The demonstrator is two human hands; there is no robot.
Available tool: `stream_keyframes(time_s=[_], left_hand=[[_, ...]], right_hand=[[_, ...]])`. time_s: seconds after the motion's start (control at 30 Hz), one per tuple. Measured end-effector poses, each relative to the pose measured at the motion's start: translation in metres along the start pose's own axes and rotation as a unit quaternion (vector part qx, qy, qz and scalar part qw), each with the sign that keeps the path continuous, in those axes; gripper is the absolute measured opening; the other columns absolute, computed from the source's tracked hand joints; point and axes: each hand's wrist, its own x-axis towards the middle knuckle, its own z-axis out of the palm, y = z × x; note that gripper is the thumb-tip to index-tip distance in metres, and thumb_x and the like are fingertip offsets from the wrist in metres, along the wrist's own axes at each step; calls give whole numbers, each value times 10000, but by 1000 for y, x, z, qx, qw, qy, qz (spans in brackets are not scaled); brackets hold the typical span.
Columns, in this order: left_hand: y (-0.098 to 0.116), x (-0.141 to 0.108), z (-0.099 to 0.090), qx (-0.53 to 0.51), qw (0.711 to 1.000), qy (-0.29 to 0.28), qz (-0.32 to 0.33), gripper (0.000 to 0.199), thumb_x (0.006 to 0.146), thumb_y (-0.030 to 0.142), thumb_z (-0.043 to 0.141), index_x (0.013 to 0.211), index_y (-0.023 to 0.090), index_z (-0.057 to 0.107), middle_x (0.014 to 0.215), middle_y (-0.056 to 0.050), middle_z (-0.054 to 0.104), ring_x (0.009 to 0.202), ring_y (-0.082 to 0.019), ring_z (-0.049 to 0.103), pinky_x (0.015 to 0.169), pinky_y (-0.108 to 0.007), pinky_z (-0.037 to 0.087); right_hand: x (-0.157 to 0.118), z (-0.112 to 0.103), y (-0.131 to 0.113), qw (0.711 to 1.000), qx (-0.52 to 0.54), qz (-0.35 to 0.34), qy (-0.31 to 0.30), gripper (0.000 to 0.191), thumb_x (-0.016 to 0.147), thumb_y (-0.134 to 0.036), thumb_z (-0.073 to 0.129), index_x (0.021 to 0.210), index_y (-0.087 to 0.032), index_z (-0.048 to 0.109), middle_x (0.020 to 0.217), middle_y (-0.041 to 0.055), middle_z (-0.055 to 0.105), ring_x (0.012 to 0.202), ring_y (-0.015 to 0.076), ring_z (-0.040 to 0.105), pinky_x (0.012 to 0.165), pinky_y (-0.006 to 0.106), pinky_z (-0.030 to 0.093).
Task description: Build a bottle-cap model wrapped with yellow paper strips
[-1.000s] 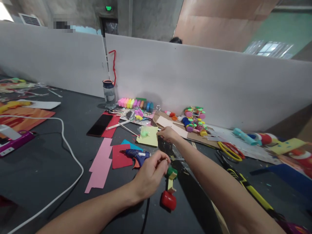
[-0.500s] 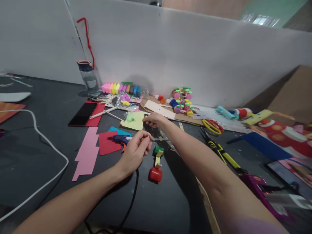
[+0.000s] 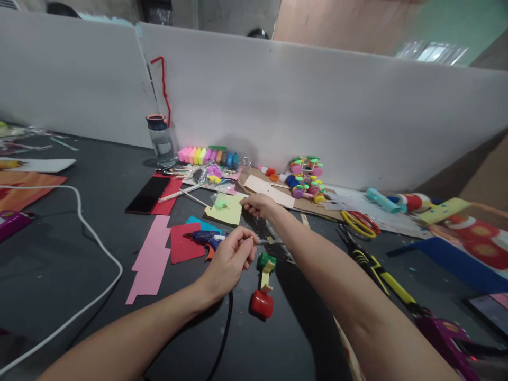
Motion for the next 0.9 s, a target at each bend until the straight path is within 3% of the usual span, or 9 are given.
stream_keyframes(time_s=[0.13, 0.27, 0.33, 0.47, 0.6, 0.7, 0.8, 0.9], left_hand=[[-1, 2, 0, -15, 1000, -6, -14, 231, 906, 414, 532, 898, 184, 512, 645, 63, 452, 510, -64, 345, 456, -192, 219], [-5, 6, -1, -40, 998, -7, -54, 156, 873, 342, 517, 908, 193, 491, 578, 104, 356, 449, -50, 234, 429, -182, 157], [-5, 8, -3, -56, 995, -2, -79, 128, 840, 294, 501, 926, 203, 477, 577, 115, 330, 425, -46, 194, 415, -183, 122], [1, 11, -6, -85, 991, 12, -106, 116, 768, 237, 455, 873, 220, 409, 669, 88, 392, 446, -41, 252, 412, -178, 109], [6, 8, -7, -79, 990, -3, -119, 110, 800, 273, 471, 853, 232, 384, 609, 112, 258, 451, -58, 160, 412, -186, 85], [8, 3, -3, -40, 992, -29, -113, 227, 868, 426, 522, 842, 224, 422, 564, 127, 233, 448, -61, 120, 402, -200, 82], [8, -3, 0, 12, 997, -40, -61, 306, 829, 444, 662, 932, 185, 534, 574, 117, 295, 485, -63, 223, 442, -191, 189], [4, -7, 1, 80, 996, -30, 25, 316, 816, 360, 724, 1038, 178, 590, 624, 98, 341, 551, -70, 318, 521, -188, 282]], right_hand=[[0, -11, 2, 998, 28, -44, 47, 349, 953, -352, 623, 1235, -150, 593, 1209, 99, 624, 1006, 212, 647, 840, 409, 570], [-6, -37, 6, 985, 78, -104, 117, 349, 948, -354, 627, 1231, -152, 600, 1229, 92, 618, 1028, 227, 640, 851, 416, 566], [-15, -51, 8, 974, 113, -134, 145, 345, 947, -351, 628, 1233, -159, 601, 1241, 88, 614, 1036, 229, 637, 852, 417, 565], [-48, -66, 22, 948, 203, -190, 155, 326, 959, -352, 612, 1221, -158, 596, 1182, 84, 631, 970, 199, 650, 810, 392, 574], [-96, -58, 51, 921, 293, -230, 112, 227, 966, -340, 606, 1069, -138, 623, 922, 20, 649, 695, 109, 618, 602, 254, 543], [-131, -42, 72, 898, 353, -249, 83, 221, 928, -339, 651, 862, -133, 605, 728, -34, 614, 464, 40, 471, 412, 162, 390], [-159, -27, 83, 880, 399, -249, 61, 328, 730, -388, 810, 702, -138, 600, 685, -12, 646, 379, 21, 416, 359, 167, 339], [-176, -18, 90, 869, 429, -240, 51, 332, 654, -377, 850, 639, -140, 618, 631, -11, 632, 353, 20, 410, 345, 163, 318]])
